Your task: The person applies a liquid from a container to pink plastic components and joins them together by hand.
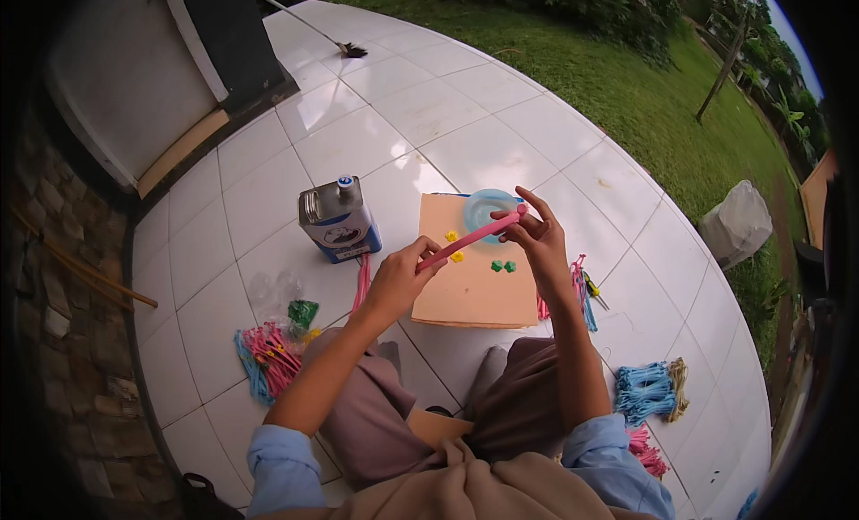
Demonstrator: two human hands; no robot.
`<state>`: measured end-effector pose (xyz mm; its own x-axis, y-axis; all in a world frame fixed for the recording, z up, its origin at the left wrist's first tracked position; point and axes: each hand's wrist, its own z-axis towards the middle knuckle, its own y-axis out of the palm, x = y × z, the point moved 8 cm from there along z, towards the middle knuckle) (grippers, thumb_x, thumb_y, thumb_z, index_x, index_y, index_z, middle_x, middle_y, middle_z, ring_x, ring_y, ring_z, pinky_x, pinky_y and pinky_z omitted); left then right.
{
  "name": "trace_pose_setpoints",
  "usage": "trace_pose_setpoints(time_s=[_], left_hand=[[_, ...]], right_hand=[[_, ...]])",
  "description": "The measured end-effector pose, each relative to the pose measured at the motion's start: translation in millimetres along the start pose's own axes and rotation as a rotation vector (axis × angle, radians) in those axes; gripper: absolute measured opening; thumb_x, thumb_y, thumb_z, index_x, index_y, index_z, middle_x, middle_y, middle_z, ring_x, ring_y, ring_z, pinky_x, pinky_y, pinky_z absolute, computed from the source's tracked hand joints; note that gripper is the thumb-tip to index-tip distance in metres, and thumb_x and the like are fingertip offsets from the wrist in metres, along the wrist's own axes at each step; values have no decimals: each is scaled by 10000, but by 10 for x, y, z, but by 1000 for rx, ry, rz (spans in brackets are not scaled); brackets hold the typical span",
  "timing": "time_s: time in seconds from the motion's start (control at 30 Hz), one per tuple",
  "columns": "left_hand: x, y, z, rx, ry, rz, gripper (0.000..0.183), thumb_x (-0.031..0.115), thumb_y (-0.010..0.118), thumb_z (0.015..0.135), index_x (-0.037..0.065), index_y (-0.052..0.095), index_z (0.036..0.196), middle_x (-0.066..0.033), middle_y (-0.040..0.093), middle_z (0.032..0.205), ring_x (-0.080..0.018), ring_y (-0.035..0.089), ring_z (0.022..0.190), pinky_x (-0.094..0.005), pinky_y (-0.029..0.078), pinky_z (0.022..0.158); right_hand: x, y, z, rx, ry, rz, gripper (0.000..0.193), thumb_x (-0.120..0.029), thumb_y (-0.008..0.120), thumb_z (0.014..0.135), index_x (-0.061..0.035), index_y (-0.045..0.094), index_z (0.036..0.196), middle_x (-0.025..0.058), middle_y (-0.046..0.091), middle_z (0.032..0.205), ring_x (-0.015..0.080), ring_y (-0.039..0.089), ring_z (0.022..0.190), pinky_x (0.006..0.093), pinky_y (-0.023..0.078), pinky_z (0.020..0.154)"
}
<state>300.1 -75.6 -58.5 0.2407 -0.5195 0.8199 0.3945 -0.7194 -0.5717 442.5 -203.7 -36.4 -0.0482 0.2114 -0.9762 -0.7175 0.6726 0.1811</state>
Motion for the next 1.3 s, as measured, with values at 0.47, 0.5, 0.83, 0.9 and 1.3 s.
trace_pose_setpoints(time_s=[0.47, 0.5, 0.83, 0.9, 1.3], left_hand=[[247, 140, 131, -251, 13, -664, 491, 379, 246, 997, 35, 581, 1096, -5, 503, 704, -19, 269, 482, -157, 246, 462], [230, 139, 141, -247, 15, -663, 491, 379, 246, 997, 35, 581, 1096, -5, 503, 704, -19, 269, 482, -157, 246, 462], [41, 331, 108, -380, 0, -427, 535, 472, 309, 965, 29, 578, 1092, 4, 501, 720, -34, 439, 646, -159, 332, 556], [43, 275, 115, -367, -43, -525, 424, 396, 384, 966, 22, 563, 1053, 1, 525, 744, -30, 460, 674, -144, 344, 600], [-51, -61, 213, 53, 108, -596, 263, 82, 662, 815, 82, 409, 740, -48, 624, 822, -13, 479, 698, -167, 419, 686]], right_hand=[[-281, -295, -61, 206, -152, 83, 444, -42, 584, 826, 20, 402, 1227, 167, 647, 959, 162, 604, 862, 297, 460, 846], [-285, -285, -57, 202, -154, 84, 444, -42, 584, 826, 20, 402, 1227, 167, 647, 959, 162, 604, 862, 297, 460, 846], [-243, -85, -40, 34, -142, 231, 478, -27, 521, 866, -19, 282, 1280, 245, 503, 1219, 264, 573, 1056, 355, 423, 958], [-261, -124, -30, 58, -177, 228, 468, -60, 527, 882, -21, 283, 1279, 238, 522, 1199, 264, 568, 1065, 354, 422, 962], [-385, -160, -95, 94, -371, -31, 415, -120, 559, 889, 4, 362, 1233, 201, 587, 1128, 265, 583, 1055, 331, 484, 889]])
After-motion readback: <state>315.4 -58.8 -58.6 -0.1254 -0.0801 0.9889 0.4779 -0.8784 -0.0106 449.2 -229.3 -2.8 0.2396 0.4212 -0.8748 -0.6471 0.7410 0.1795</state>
